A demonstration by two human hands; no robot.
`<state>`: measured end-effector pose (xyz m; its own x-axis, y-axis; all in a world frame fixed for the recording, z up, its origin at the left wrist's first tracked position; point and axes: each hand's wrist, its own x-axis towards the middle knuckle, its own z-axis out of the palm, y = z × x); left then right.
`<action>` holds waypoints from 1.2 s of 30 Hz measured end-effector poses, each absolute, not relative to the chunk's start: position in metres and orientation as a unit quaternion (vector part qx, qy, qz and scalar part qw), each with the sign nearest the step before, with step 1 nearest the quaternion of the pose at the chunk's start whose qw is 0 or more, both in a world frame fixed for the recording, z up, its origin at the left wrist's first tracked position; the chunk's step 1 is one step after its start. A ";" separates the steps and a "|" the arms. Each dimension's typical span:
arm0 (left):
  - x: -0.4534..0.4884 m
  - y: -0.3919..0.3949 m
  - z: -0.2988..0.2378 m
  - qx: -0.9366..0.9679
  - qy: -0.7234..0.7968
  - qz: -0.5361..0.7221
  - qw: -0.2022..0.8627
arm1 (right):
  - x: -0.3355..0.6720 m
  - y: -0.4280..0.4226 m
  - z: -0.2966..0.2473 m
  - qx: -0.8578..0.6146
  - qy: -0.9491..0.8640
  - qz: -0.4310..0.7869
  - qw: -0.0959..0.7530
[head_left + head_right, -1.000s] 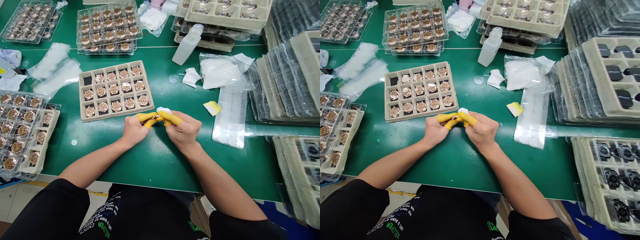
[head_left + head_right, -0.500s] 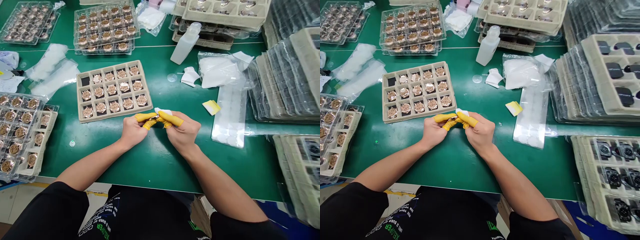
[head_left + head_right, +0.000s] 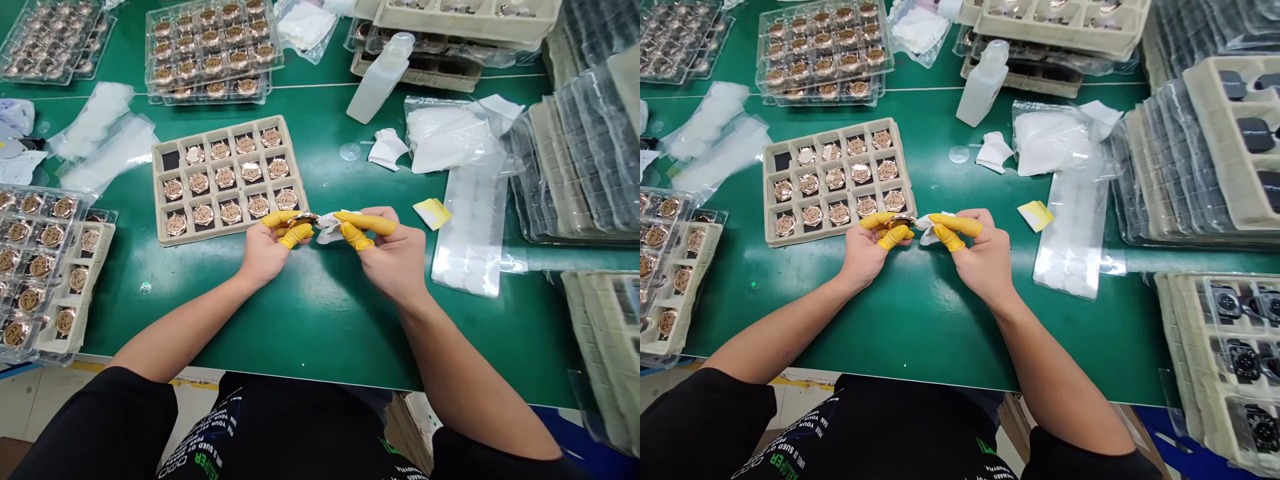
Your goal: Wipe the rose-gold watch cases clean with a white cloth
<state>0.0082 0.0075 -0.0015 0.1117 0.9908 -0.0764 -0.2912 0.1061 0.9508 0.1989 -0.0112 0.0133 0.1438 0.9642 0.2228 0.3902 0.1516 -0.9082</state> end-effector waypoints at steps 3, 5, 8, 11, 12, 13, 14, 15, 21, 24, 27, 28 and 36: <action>0.008 0.009 -0.001 0.435 0.416 0.517 0.609 | 0.187 -0.014 0.011 -0.555 -0.534 0.362 0.525; 0.008 0.008 -0.001 0.455 0.409 0.516 0.600 | 0.179 -0.015 0.007 -0.546 -0.511 0.387 0.539; 0.008 0.006 -0.002 0.487 0.399 0.514 0.582 | 0.173 -0.014 0.001 -0.547 -0.489 0.382 0.562; 0.006 0.003 -0.004 0.541 0.413 0.482 0.551 | 0.173 -0.013 -0.003 -0.546 -0.507 0.354 0.565; 0.005 0.001 -0.004 0.567 0.421 0.470 0.529 | 0.174 -0.013 -0.003 -0.547 -0.523 0.338 0.560; 0.003 0.000 -0.004 0.594 0.427 0.461 0.501 | 0.175 -0.012 -0.003 -0.548 -0.542 0.321 0.550; 0.002 -0.001 -0.004 0.621 0.433 0.455 0.468 | 0.176 -0.012 -0.003 -0.550 -0.565 0.300 0.536; 0.001 -0.002 -0.004 0.644 0.439 0.452 0.434 | 0.177 -0.011 -0.003 -0.551 -0.593 0.275 0.518; 0.004 -0.007 -0.001 0.625 0.478 0.417 0.455 | 0.190 0.000 -0.004 -0.553 -0.752 0.017 0.358; 0.008 -0.004 0.005 0.496 0.473 0.406 0.605 | 0.199 0.006 -0.004 -0.610 -0.686 0.059 0.392; 0.006 0.003 0.015 0.385 0.458 0.406 0.691 | 0.203 0.009 -0.002 -0.608 -0.569 0.244 0.497; 0.005 0.005 0.018 0.358 0.454 0.405 0.708 | 0.203 0.009 -0.001 -0.591 -0.535 0.305 0.521; 0.001 0.011 0.025 0.270 0.463 0.406 0.740 | 0.178 -0.005 0.005 -0.558 -0.396 0.467 0.560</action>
<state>0.0012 0.0114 0.0255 0.2417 0.8516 -0.4651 -0.3518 0.5236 0.7759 0.1778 -0.0054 0.0052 0.2494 0.9652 -0.0786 -0.0809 -0.0601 -0.9949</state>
